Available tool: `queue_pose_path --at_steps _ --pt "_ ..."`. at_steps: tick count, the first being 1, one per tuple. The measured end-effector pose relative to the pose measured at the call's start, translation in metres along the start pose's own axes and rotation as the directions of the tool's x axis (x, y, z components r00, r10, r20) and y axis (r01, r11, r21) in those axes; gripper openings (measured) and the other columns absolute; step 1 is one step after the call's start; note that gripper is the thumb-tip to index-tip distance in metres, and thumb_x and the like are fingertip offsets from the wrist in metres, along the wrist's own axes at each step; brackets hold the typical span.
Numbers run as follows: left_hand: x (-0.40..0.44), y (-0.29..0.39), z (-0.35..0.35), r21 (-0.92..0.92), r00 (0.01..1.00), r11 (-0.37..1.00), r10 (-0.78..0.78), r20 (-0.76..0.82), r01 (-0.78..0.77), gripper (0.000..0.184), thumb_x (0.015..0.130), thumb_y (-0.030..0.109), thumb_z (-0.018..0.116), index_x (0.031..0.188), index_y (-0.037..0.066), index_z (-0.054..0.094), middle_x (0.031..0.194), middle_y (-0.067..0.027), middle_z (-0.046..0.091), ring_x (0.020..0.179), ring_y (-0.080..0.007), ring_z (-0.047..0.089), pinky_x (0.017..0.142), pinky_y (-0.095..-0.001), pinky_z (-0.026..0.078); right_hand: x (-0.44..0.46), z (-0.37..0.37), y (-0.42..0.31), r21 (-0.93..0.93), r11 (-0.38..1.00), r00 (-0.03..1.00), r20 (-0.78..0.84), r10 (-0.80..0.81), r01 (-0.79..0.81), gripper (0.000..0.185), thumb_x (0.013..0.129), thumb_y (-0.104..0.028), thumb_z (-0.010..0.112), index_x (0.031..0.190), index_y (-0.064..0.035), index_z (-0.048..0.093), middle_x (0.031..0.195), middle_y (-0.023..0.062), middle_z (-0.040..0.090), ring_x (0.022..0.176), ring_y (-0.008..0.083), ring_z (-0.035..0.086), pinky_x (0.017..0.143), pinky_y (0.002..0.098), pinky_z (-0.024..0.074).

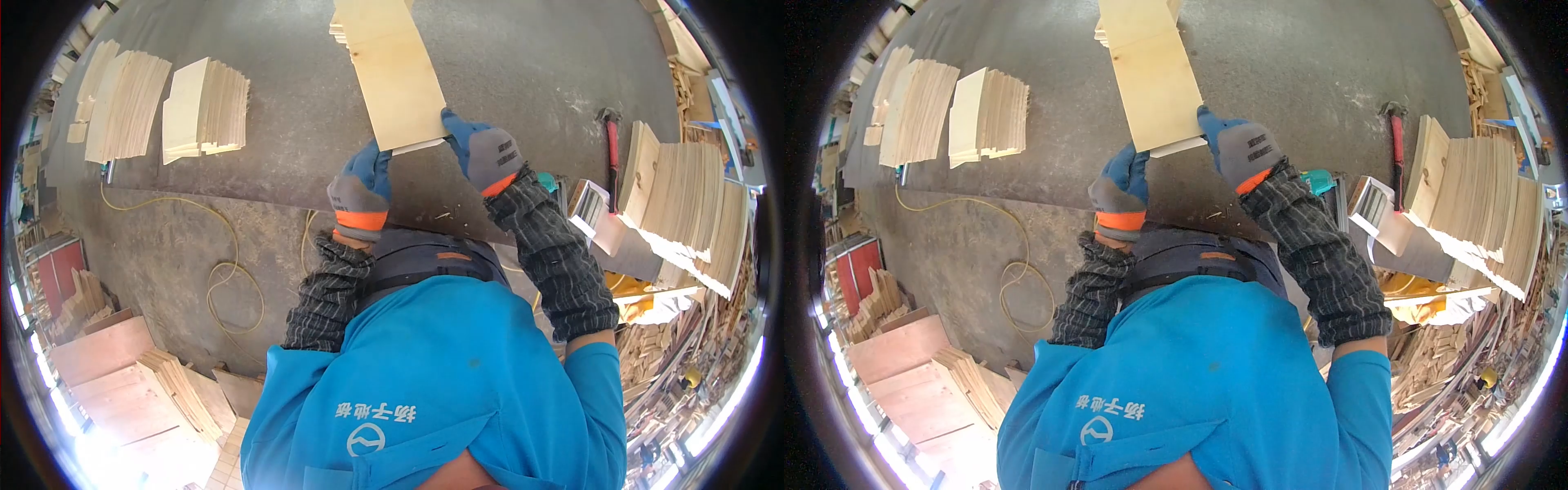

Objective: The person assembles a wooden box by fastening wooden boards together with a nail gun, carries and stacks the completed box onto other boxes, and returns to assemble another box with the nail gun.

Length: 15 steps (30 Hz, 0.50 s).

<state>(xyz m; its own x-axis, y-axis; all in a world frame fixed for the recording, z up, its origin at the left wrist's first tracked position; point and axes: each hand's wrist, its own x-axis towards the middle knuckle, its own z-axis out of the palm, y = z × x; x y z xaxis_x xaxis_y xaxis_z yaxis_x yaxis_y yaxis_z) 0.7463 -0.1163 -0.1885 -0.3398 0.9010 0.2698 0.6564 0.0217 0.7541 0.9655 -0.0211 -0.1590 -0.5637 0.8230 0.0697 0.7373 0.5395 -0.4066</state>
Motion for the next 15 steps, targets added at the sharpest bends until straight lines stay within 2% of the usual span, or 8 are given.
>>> queue_pose_path --at_steps 3,7,10,13,15 --pt "-0.001 -0.007 0.005 -0.087 1.000 0.996 -0.024 0.011 0.025 0.023 0.101 0.016 0.068 0.121 0.009 0.076 0.105 -0.0207 0.077 0.098 -0.0403 0.075 0.083 -0.0437 0.060 0.000 -0.002 -0.004 0.004 1.000 0.999 0.020 0.029 -0.029 0.041 0.099 -0.015 0.069 0.138 -0.0043 0.062 0.093 0.0224 0.073 0.082 0.0389 0.072 0.069 0.0469 0.0562" --pt "0.001 -0.005 0.001 -0.074 0.999 0.996 -0.038 0.028 0.040 0.023 0.100 0.015 0.069 0.121 0.009 0.076 0.104 -0.0214 0.077 0.097 -0.0400 0.075 0.083 -0.0438 0.060 0.002 -0.003 -0.008 -0.041 0.997 0.998 0.023 0.061 -0.060 0.037 0.099 -0.014 0.070 0.135 -0.0040 0.065 0.098 0.0233 0.074 0.087 0.0390 0.074 0.073 0.0462 0.0580" --pt "0.000 -0.004 0.002 -0.082 0.999 0.996 -0.033 -0.004 0.033 0.023 0.100 0.014 0.070 0.121 0.008 0.076 0.103 -0.0221 0.076 0.095 -0.0404 0.075 0.083 -0.0441 0.060 0.002 0.007 0.001 0.062 0.997 0.997 -0.059 0.045 -0.041 0.033 0.100 -0.015 0.070 0.131 -0.0039 0.068 0.105 0.0238 0.075 0.092 0.0393 0.075 0.077 0.0448 0.0599" --pt "0.002 -0.005 0.001 -0.068 0.999 0.996 -0.050 0.019 0.051 0.022 0.099 0.014 0.070 0.120 0.008 0.076 0.102 -0.0222 0.076 0.093 -0.0405 0.076 0.081 -0.0441 0.060 0.004 0.012 0.007 0.087 0.995 0.997 -0.053 0.047 -0.043 0.031 0.100 -0.016 0.070 0.129 -0.0045 0.069 0.110 0.0240 0.075 0.096 0.0395 0.075 0.081 0.0438 0.0609" --pt "0.002 -0.002 0.001 -0.046 0.999 0.998 -0.047 0.007 0.047 0.022 0.099 0.015 0.071 0.119 0.008 0.076 0.102 -0.0222 0.076 0.092 -0.0402 0.076 0.080 -0.0438 0.060 0.007 0.006 0.002 0.039 0.996 0.997 0.007 0.077 -0.077 0.030 0.101 -0.016 0.069 0.129 -0.0052 0.069 0.110 0.0237 0.075 0.096 0.0398 0.075 0.081 0.0442 0.0608"
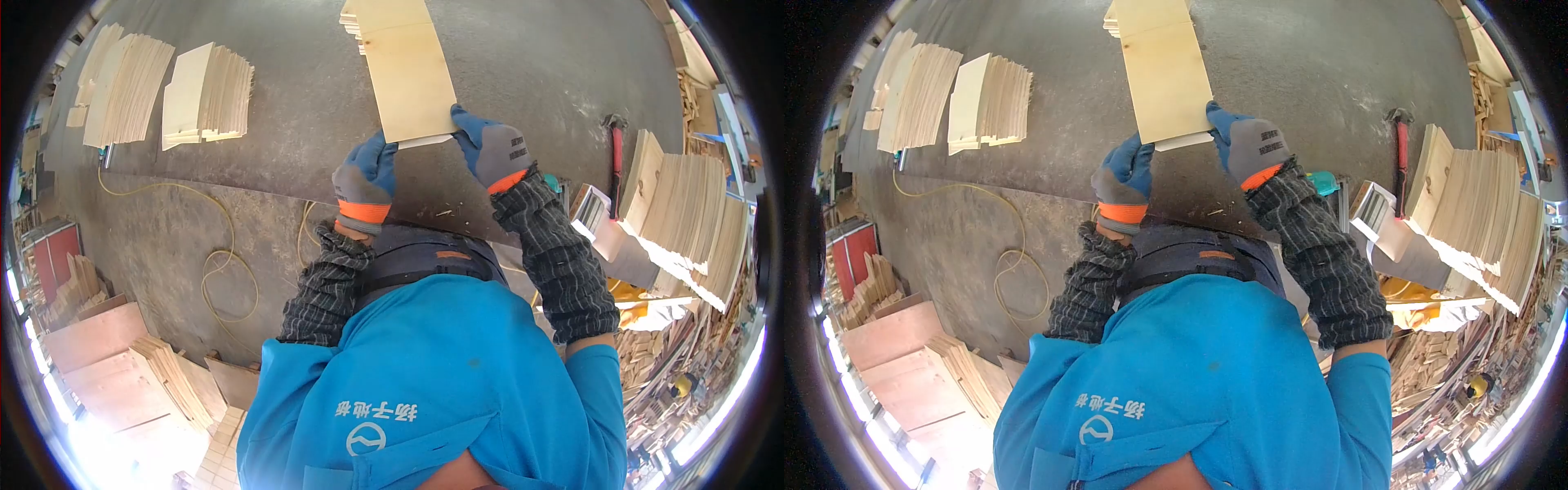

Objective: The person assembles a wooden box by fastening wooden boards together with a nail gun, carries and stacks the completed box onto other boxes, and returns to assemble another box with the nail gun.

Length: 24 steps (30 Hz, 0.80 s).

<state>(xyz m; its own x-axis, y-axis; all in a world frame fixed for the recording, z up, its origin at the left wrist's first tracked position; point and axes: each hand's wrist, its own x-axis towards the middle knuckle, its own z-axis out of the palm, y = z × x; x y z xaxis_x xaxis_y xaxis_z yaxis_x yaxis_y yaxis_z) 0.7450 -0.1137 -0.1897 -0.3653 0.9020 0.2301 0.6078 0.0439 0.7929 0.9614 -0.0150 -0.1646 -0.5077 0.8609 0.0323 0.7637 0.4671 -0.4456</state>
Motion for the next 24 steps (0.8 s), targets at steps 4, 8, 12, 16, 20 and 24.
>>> queue_pose_path --at_steps 4,8,12,16,20,24 --pt "0.000 -0.005 0.002 -0.004 1.000 1.000 0.029 -0.004 -0.029 0.023 0.099 0.015 0.072 0.120 0.008 0.077 0.102 -0.0215 0.077 0.091 -0.0386 0.076 0.079 -0.0425 0.060 -0.001 -0.005 -0.005 -0.049 0.998 0.999 0.016 -0.028 0.029 0.030 0.102 -0.016 0.067 0.130 -0.0059 0.069 0.109 0.0239 0.075 0.096 0.0398 0.075 0.079 0.0446 0.0608" --pt "0.001 -0.015 -0.006 -0.290 0.968 0.931 -0.174 0.180 0.221 0.031 0.101 0.020 0.072 0.127 0.002 0.074 0.110 -0.0179 0.079 0.101 -0.0291 0.076 0.088 -0.0378 0.059 -0.002 -0.008 -0.006 -0.058 0.998 1.000 0.016 -0.020 0.021 0.031 0.103 -0.017 0.066 0.132 -0.0061 0.068 0.106 0.0244 0.075 0.093 0.0403 0.074 0.077 0.0457 0.0603" --pt "0.009 -0.012 -0.023 -0.404 0.929 0.836 -0.326 0.178 0.371 0.050 0.101 0.027 0.074 0.138 -0.006 0.064 0.123 -0.0183 0.075 0.113 -0.0235 0.071 0.098 -0.0349 0.056 -0.003 -0.009 -0.005 -0.050 0.999 1.000 0.019 -0.017 0.018 0.033 0.102 -0.018 0.065 0.133 -0.0064 0.067 0.104 0.0244 0.075 0.091 0.0408 0.074 0.077 0.0469 0.0599" --pt "0.052 -0.009 -0.003 -0.395 0.946 0.862 -0.264 0.187 0.319 0.070 0.096 0.031 0.080 0.147 -0.009 0.053 0.123 -0.0223 0.073 0.110 -0.0257 0.072 0.096 -0.0349 0.057 -0.003 -0.008 -0.006 -0.041 0.999 0.999 -0.005 -0.034 0.034 0.032 0.102 -0.017 0.066 0.132 -0.0066 0.067 0.105 0.0240 0.075 0.091 0.0411 0.074 0.078 0.0476 0.0599" --pt "0.083 0.002 0.022 -0.550 0.889 0.700 -0.334 0.312 0.456 0.065 0.094 0.032 0.082 0.138 -0.010 0.058 0.117 -0.0201 0.075 0.101 -0.0217 0.073 0.089 -0.0321 0.057 -0.002 -0.001 0.002 -0.060 0.996 0.997 -0.030 -0.075 0.073 0.033 0.101 -0.016 0.067 0.133 -0.0069 0.067 0.104 0.0237 0.075 0.091 0.0416 0.073 0.078 0.0475 0.0599" --pt "0.080 -0.019 0.038 -0.493 0.863 0.710 -0.375 0.340 0.503 0.054 0.099 0.032 0.076 0.132 -0.010 0.063 0.111 -0.0167 0.076 0.095 -0.0204 0.072 0.082 -0.0326 0.057 -0.002 -0.007 -0.004 -0.055 0.998 0.999 0.018 -0.029 0.030 0.033 0.101 -0.016 0.067 0.132 -0.0073 0.067 0.104 0.0231 0.075 0.092 0.0409 0.074 0.078 0.0471 0.0601"
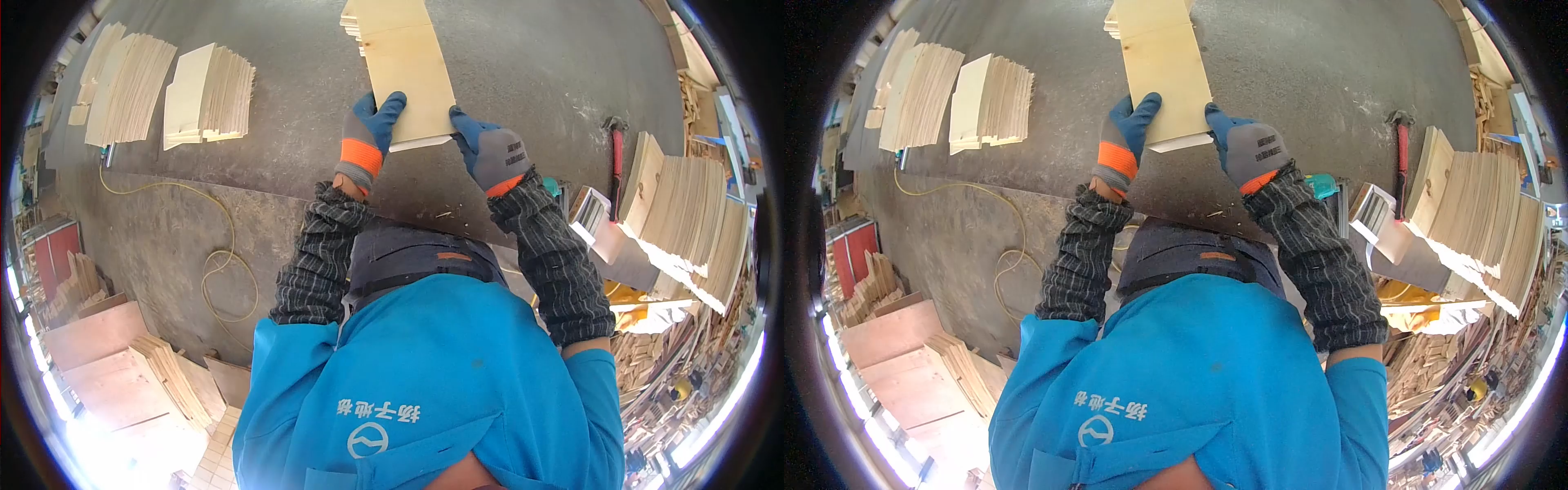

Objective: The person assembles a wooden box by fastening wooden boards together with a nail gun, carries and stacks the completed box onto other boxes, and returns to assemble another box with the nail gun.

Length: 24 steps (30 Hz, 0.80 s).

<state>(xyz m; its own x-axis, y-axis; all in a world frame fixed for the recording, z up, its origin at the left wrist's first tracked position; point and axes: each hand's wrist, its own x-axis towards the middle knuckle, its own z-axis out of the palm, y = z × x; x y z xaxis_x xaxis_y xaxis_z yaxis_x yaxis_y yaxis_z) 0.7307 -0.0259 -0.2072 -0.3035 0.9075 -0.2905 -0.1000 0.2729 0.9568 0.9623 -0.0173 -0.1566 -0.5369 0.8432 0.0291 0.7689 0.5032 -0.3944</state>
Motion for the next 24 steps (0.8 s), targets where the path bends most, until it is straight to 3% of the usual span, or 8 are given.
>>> queue_pose_path --at_steps 2,5,11,13,16,19,21,24 --pt "-0.007 -0.002 0.001 -0.047 0.998 0.998 0.052 0.044 -0.049 0.048 0.102 0.032 0.072 0.127 -0.009 0.066 0.108 -0.0153 0.077 0.092 -0.0197 0.071 0.079 -0.0335 0.057 -0.003 0.001 0.000 0.002 1.000 1.000 -0.002 -0.010 0.010 0.033 0.101 -0.016 0.067 0.132 -0.0071 0.067 0.103 0.0225 0.075 0.091 0.0402 0.074 0.077 0.0467 0.0601" --pt "-0.005 -0.009 0.000 0.021 0.994 0.994 0.108 0.034 -0.109 0.043 0.104 0.032 0.068 0.122 -0.007 0.070 0.106 -0.0134 0.077 0.089 -0.0190 0.070 0.078 -0.0346 0.056 -0.005 0.006 0.005 -0.006 0.997 0.995 -0.067 -0.076 0.076 0.033 0.100 -0.015 0.066 0.132 -0.0063 0.066 0.100 0.0217 0.075 0.089 0.0392 0.074 0.075 0.0463 0.0599" --pt "-0.004 -0.006 -0.002 0.104 0.996 0.992 0.071 0.060 -0.077 0.044 0.107 0.031 0.064 0.130 -0.007 0.068 0.112 -0.0132 0.075 0.095 -0.0183 0.070 0.084 -0.0321 0.056 -0.007 0.004 0.001 -0.075 0.995 0.997 -0.025 -0.075 0.073 0.037 0.100 -0.014 0.066 0.136 -0.0050 0.063 0.098 0.0217 0.074 0.086 0.0395 0.073 0.073 0.0469 0.0592" --pt "-0.005 -0.007 -0.002 0.049 0.996 0.995 0.080 0.047 -0.083 0.043 0.105 0.032 0.067 0.124 -0.007 0.069 0.107 -0.0125 0.077 0.090 -0.0180 0.070 0.081 -0.0332 0.056 -0.007 0.005 0.003 -0.067 0.993 0.993 -0.053 -0.104 0.101 0.039 0.100 -0.013 0.065 0.139 -0.0051 0.062 0.097 0.0222 0.074 0.086 0.0407 0.072 0.072 0.0470 0.0589" --pt "-0.007 0.000 -0.001 0.046 0.998 0.997 0.059 0.033 -0.061 0.043 0.104 0.032 0.068 0.122 -0.007 0.070 0.104 -0.0121 0.078 0.088 -0.0175 0.070 0.079 -0.0334 0.056 -0.010 -0.004 0.007 0.065 0.997 0.998 0.039 -0.042 0.039 0.043 0.101 -0.012 0.067 0.142 -0.0044 0.060 0.110 0.0246 0.074 0.093 0.0385 0.074 0.081 0.0433 0.0604" --pt "-0.007 0.000 -0.002 0.022 0.998 0.999 0.048 0.046 -0.049 0.043 0.104 0.032 0.068 0.122 -0.007 0.070 0.104 -0.0120 0.077 0.087 -0.0170 0.070 0.079 -0.0329 0.056 -0.040 -0.017 0.029 0.220 0.975 0.988 -0.156 0.021 0.014 0.052 0.101 -0.023 0.067 0.147 -0.0036 0.055 0.120 0.0291 0.072 0.109 0.0412 0.073 0.089 0.0446 0.0592" --pt "-0.007 0.000 -0.002 0.027 0.998 0.999 0.039 0.045 -0.041 0.044 0.104 0.033 0.069 0.122 -0.007 0.070 0.104 -0.0119 0.077 0.087 -0.0169 0.070 0.079 -0.0325 0.056 -0.075 -0.015 0.063 0.346 0.886 0.926 -0.102 0.363 -0.309 0.059 0.102 -0.028 0.067 0.152 -0.0025 0.050 0.133 0.0309 0.067 0.123 0.0415 0.068 0.103 0.0458 0.0543" --pt "-0.009 0.008 -0.002 0.075 0.999 0.997 0.025 0.040 -0.028 0.046 0.103 0.034 0.070 0.123 -0.007 0.070 0.105 -0.0119 0.077 0.087 -0.0170 0.070 0.079 -0.0321 0.056 -0.139 0.012 0.118 0.211 0.814 0.816 -0.099 0.569 -0.542 0.071 0.098 -0.033 0.071 0.156 -0.0003 0.044 0.141 0.0322 0.061 0.130 0.0424 0.063 0.109 0.0470 0.0499"
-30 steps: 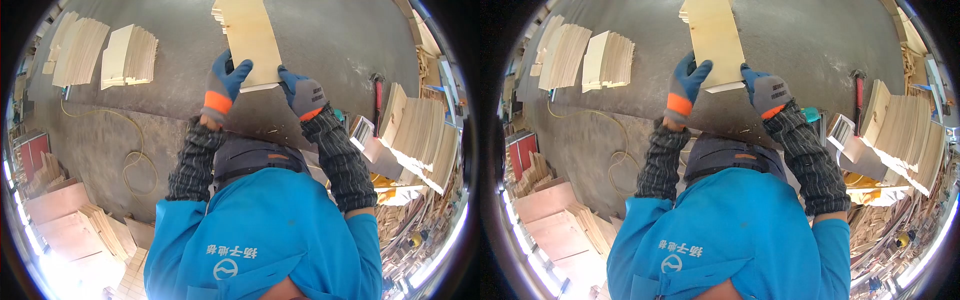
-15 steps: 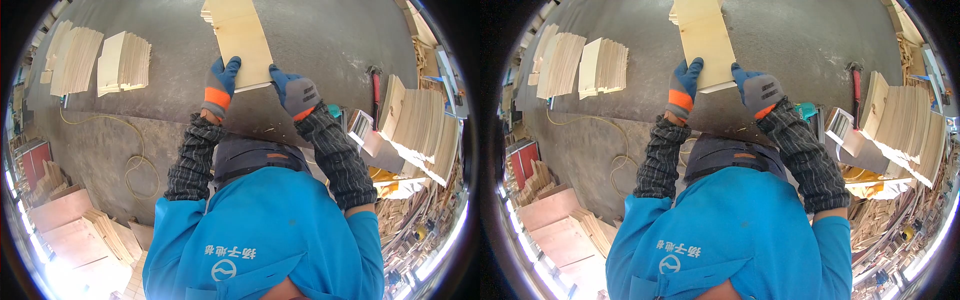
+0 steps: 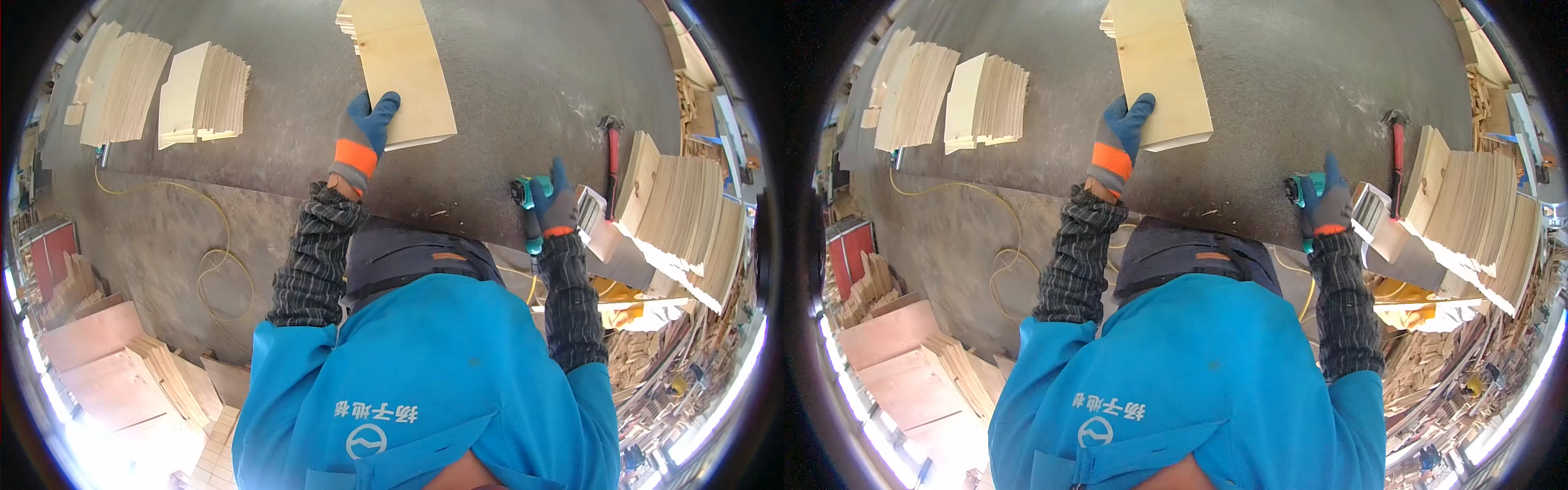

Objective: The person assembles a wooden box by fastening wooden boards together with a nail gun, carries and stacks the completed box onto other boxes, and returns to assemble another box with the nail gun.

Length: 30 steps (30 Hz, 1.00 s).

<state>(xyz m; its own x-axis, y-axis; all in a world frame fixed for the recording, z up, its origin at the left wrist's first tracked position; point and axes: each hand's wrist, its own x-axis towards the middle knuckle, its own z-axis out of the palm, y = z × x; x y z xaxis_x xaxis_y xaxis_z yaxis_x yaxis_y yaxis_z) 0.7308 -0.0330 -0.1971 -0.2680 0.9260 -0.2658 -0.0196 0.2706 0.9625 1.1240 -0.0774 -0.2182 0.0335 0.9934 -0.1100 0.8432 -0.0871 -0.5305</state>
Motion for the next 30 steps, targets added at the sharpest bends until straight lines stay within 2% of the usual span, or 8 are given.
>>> queue_pose_path --at_steps 2,5,6,15,21,24,25,30 --pt "0.000 0.000 0.000 -0.016 1.000 1.000 0.001 0.009 -0.001 0.047 0.103 0.034 0.070 0.125 -0.007 0.069 0.105 -0.0119 0.077 0.088 -0.0170 0.070 0.079 -0.0320 0.056 -0.019 0.016 0.042 -0.119 0.989 0.993 0.058 0.098 -0.091 0.080 0.096 -0.036 0.073 0.158 0.0019 0.039 0.150 0.0341 0.053 0.137 0.0443 0.057 0.112 0.0479 0.0472" --pt "0.002 -0.001 0.002 0.001 0.999 0.999 -0.033 -0.011 0.033 0.047 0.103 0.034 0.070 0.126 -0.007 0.068 0.107 -0.0122 0.077 0.089 -0.0168 0.070 0.080 -0.0317 0.056 -0.050 0.032 0.061 -0.378 0.919 0.992 -0.014 -0.124 0.110 0.092 0.092 -0.037 0.076 0.161 0.0041 0.031 0.158 0.0347 0.042 0.143 0.0472 0.049 0.114 0.0489 0.0456" --pt "0.001 -0.002 0.002 -0.014 0.999 0.999 -0.035 -0.003 0.035 0.048 0.103 0.034 0.071 0.127 -0.008 0.068 0.108 -0.0126 0.077 0.090 -0.0168 0.070 0.081 -0.0317 0.056 -0.051 0.029 0.043 -0.256 0.967 1.000 -0.005 0.016 -0.016 0.100 0.088 -0.036 0.079 0.162 0.0047 0.026 0.161 0.0331 0.038 0.144 0.0489 0.045 0.115 0.0495 0.0442" --pt "0.008 -0.011 -0.003 -0.081 0.999 0.997 -0.018 0.042 0.021 0.044 0.102 0.033 0.072 0.118 -0.008 0.071 0.102 -0.0114 0.077 0.086 -0.0156 0.069 0.077 -0.0322 0.055 -0.064 0.064 0.079 -0.208 0.930 0.950 -0.142 0.277 -0.302 0.092 0.086 -0.037 0.080 0.160 -0.0051 0.035 0.151 0.0285 0.054 0.133 0.0457 0.057 0.108 0.0490 0.0492" --pt "0.010 -0.014 -0.003 -0.064 0.994 0.997 -0.039 0.102 0.046 0.050 0.103 0.037 0.070 0.127 -0.007 0.069 0.107 -0.0115 0.076 0.090 -0.0174 0.070 0.082 -0.0313 0.055 -0.049 0.039 0.077 -0.145 0.950 0.955 0.067 0.287 -0.276 0.075 0.087 -0.035 0.077 0.149 -0.0010 0.051 0.117 0.0220 0.075 0.107 0.0398 0.072 0.092 0.0453 0.0558" --pt "0.015 -0.017 -0.004 -0.055 0.996 0.998 -0.014 0.093 0.019 0.051 0.103 0.038 0.070 0.126 -0.008 0.069 0.106 -0.0115 0.076 0.090 -0.0174 0.070 0.081 -0.0315 0.056 -0.036 0.014 0.077 0.133 0.872 0.876 0.186 0.445 -0.471 0.056 0.090 -0.034 0.075 0.132 0.0007 0.064 0.098 0.0131 0.075 0.085 0.0270 0.072 0.078 0.0403 0.0560" --pt "0.012 -0.015 -0.004 -0.054 0.995 0.998 -0.023 0.097 0.028 0.051 0.103 0.038 0.070 0.125 -0.008 0.069 0.106 -0.0115 0.076 0.090 -0.0173 0.070 0.081 -0.0314 0.056 -0.032 0.001 0.065 0.244 0.839 0.871 0.219 0.441 -0.486 0.026 0.092 -0.029 0.075 0.103 -0.0066 0.068 0.077 0.0001 0.062 0.060 0.0133 0.058 0.055 0.0333 0.0480" --pt "0.011 -0.016 -0.002 -0.120 0.994 0.992 -0.025 0.105 0.038 0.045 0.102 0.035 0.072 0.121 -0.006 0.071 0.101 -0.0096 0.077 0.084 -0.0144 0.067 0.076 -0.0311 0.055 -0.047 -0.091 -0.080 0.579 0.666 0.878 0.381 0.289 -0.471 0.021 0.092 -0.021 0.071 0.099 -0.0014 0.067 0.075 0.0032 0.064 0.065 0.0122 0.062 0.058 0.0304 0.0472"
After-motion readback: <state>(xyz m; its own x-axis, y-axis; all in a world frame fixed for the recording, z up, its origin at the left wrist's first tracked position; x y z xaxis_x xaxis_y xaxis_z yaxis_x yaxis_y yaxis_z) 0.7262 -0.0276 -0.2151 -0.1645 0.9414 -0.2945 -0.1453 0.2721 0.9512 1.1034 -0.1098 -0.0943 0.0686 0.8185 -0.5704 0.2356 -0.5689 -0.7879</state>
